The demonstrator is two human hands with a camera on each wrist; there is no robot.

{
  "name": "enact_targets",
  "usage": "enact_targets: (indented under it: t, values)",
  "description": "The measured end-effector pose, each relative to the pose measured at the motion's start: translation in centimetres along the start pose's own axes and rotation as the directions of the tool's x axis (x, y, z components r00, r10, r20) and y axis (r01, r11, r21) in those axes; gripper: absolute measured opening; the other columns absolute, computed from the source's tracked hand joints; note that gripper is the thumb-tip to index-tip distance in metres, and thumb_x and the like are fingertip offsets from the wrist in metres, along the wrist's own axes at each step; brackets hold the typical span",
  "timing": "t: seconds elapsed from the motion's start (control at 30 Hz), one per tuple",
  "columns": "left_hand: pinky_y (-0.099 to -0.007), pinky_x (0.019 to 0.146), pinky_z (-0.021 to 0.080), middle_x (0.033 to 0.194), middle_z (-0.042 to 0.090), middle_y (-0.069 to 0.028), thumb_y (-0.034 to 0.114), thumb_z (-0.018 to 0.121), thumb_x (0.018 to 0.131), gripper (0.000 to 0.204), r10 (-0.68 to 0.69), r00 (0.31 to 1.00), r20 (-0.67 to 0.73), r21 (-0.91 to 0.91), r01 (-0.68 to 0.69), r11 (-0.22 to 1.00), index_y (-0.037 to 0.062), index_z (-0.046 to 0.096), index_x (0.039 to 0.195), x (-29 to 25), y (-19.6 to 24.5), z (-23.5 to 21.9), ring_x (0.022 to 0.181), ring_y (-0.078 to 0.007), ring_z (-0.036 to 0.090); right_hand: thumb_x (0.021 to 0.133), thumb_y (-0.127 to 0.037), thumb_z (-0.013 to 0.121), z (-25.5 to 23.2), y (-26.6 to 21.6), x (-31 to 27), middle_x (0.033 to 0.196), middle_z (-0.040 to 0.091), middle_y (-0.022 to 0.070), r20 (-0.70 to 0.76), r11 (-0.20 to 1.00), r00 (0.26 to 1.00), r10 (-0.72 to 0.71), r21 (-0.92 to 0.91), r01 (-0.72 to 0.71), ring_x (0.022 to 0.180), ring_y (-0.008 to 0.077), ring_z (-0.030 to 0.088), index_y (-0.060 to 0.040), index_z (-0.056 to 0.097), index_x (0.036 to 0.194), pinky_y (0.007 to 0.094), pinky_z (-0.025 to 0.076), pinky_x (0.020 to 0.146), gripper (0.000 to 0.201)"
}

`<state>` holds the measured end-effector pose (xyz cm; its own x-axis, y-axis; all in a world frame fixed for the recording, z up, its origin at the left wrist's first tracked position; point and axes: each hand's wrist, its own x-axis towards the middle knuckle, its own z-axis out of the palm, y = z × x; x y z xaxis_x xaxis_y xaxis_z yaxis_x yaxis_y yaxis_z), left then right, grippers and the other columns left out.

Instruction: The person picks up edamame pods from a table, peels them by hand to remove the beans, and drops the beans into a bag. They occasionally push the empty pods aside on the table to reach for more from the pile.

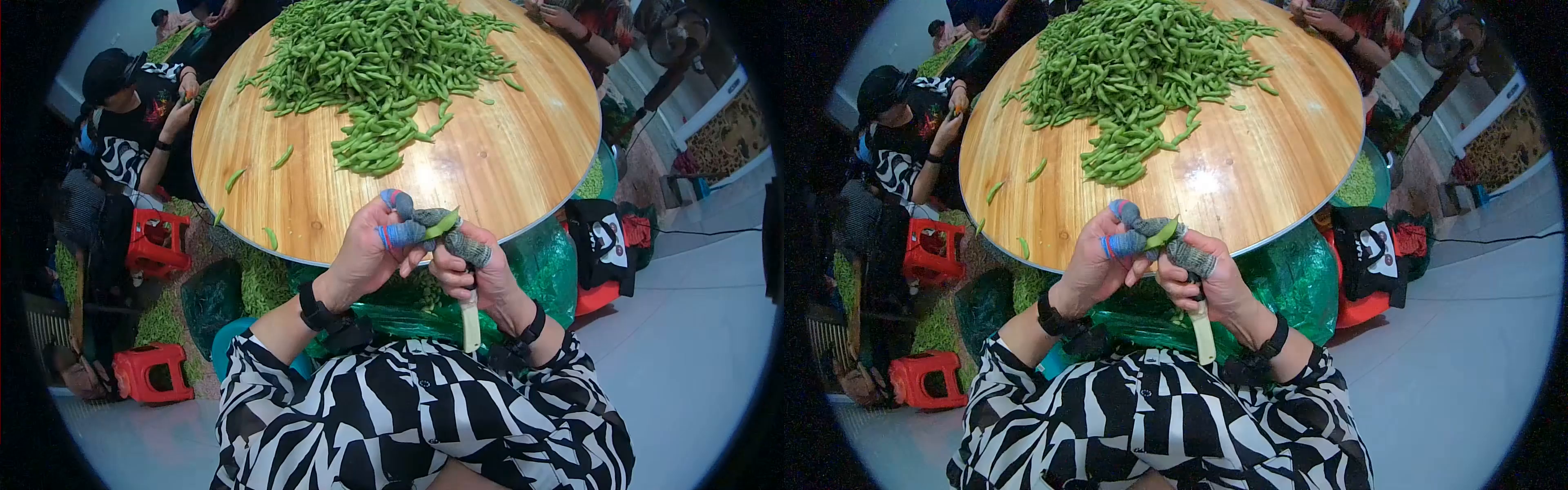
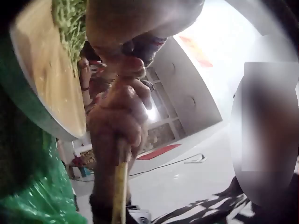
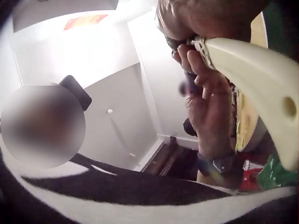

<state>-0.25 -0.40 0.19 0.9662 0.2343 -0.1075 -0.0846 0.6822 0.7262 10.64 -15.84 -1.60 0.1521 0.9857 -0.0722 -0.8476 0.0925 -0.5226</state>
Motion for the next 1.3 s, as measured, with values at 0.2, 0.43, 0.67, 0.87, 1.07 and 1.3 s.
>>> enact_targets:
  t: [0.2,0.43,0.67,0.87,1.07,1.3]
  values:
    - [-0.0289,0.047,0.047,0.083,0.062,-0.0134,0.001,0.064,0.082,0.017,0.342,0.934,0.105,0.714,-0.31,0.627,0.0018,0.05,0.092,0.3,0.1,-0.7,0.057,-0.0191,0.059,0.101,-0.032,0.036,-0.4,0.0,0.7,0.067,0.04,-0.0014,-0.039,0.946,0.993,0.115,0.309,-0.097,0.047,0.0043,0.036,-0.0053,0.048,0.098,0.018,0.033,0.034,0.029]
    - [-0.0276,0.048,0.043,0.071,0.059,-0.0113,0.001,0.069,0.078,0.014,0.483,0.726,0.489,0.854,-0.513,-0.094,-0.0007,0.06,0.088,-0.6,0.1,-0.7,0.055,-0.0143,0.055,0.101,-0.031,0.036,-0.1,0.5,0.7,0.067,0.039,-0.0013,-0.065,0.981,0.992,0.105,0.171,-0.093,0.048,0.0051,0.035,-0.0074,0.047,0.101,0.018,0.033,0.033,0.026]
    - [-0.0167,0.047,0.032,0.069,0.058,0.0021,0.009,0.064,0.087,0.006,0.234,0.955,-0.182,0.496,-0.117,0.861,0.0033,0.063,0.088,-0.9,-0.7,-0.4,0.055,-0.0016,0.045,0.1,-0.028,0.039,1.8,0.1,0.9,0.063,0.04,-0.0018,-0.218,0.998,0.975,0.032,-0.045,-0.043,0.044,0.0047,0.035,-0.0064,0.05,0.096,0.0177,0.033,0.034,0.025]
    - [-0.0174,0.049,0.035,0.072,0.059,0.0022,0.01,0.059,0.09,0.011,0.354,0.934,-0.056,0.736,-0.2,0.646,0.0025,0.064,0.096,-1.3,-1.3,0.7,0.056,-0.0022,0.044,0.092,-0.012,0.054,0.0,0.7,0.6,0.076,0.052,0.0016,-0.272,0.896,0.951,-0.148,-0.444,0.012,0.052,0.0039,0.044,-0.0051,0.053,0.114,0.0192,0.035,0.041,0.023]
    - [-0.02,0.054,0.039,0.072,0.057,0.0025,0.009,0.06,0.09,0.01,0.27,0.962,-0.04,0.73,-0.156,0.665,0.0009,0.062,0.096,-2.0,-1.4,0.8,0.061,-0.0031,0.046,0.08,0.001,0.065,1.4,-0.7,0.8,0.083,0.057,0.0016,-0.024,0.423,0.859,-0.512,-0.877,0.228,0.067,0.0048,0.047,-0.0018,0.055,0.112,0.0202,0.041,0.059,0.034]
    - [-0.0242,0.061,0.045,0.074,0.059,-0.0029,0.004,0.063,0.086,0.013,0.179,0.983,0.033,0.728,-0.147,0.67,-0.0018,0.06,0.098,-2.3,-3.5,1.0,0.069,-0.0063,0.05,0.074,0.001,0.065,-2.1,-1.3,-0.7,0.08,0.058,0.0056,0.191,0.105,0.877,-0.44,-0.959,0.262,0.062,0.0113,0.051,-0.0016,0.059,0.096,0.0259,0.044,0.058,0.023]
